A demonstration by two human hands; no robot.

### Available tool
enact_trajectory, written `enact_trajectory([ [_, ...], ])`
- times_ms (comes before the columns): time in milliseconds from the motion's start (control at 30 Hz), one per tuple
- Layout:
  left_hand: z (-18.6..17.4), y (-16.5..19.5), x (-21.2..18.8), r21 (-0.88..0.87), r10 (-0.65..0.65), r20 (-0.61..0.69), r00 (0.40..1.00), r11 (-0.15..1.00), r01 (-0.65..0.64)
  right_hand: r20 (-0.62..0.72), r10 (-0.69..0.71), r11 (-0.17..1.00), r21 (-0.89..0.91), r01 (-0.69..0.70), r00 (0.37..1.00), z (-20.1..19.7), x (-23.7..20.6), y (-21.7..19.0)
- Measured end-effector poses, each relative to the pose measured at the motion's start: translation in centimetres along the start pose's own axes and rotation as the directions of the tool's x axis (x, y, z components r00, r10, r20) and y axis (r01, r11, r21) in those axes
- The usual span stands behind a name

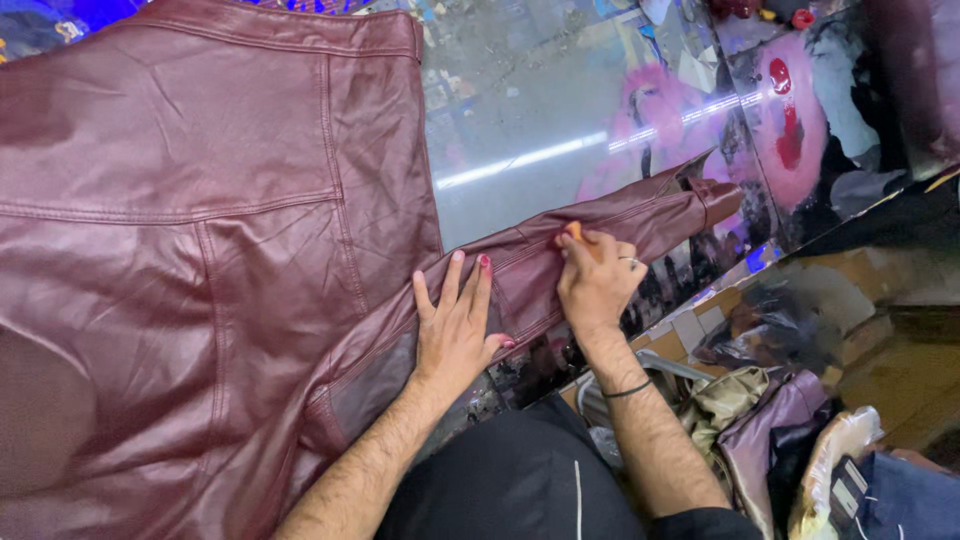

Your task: The person applies dark red dye to a maroon leather jacket laid on a work table, dabbing the dye into the sleeve and pocket area with a sponge. They pour more dye from a bottle onto the sponge, continue rubbing the dye across the fabric, and finally set the sponge and bottle down on the table.

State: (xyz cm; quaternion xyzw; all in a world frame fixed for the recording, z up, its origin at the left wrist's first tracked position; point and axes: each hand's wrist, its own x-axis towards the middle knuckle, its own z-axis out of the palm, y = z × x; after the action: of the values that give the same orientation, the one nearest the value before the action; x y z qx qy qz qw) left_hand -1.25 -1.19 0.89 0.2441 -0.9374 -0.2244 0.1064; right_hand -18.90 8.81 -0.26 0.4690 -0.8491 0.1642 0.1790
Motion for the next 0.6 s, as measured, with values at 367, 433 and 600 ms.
enact_trajectory([
  [367,1.4,-1.0,-1.3,0.114,0.137,-0.136,0.981,0.986,-0.122,-0.084,-0.027,0.985,0.168,0.041,0.996,-1.4,0.4,0.4],
  [433,1.7,-0.9,-1.8,0.08,0.075,-0.112,0.991,0.995,-0.067,0.002,-0.216,0.964,0.163,0.212,0.976,-1.4,0.2,0.1],
  [600,1.7,-1.0,-2.3,-0.006,-0.004,-0.063,0.998,1.0,0.004,0.04,-0.157,0.98,0.131,0.151,0.987,-1.1,0.2,-0.3],
])
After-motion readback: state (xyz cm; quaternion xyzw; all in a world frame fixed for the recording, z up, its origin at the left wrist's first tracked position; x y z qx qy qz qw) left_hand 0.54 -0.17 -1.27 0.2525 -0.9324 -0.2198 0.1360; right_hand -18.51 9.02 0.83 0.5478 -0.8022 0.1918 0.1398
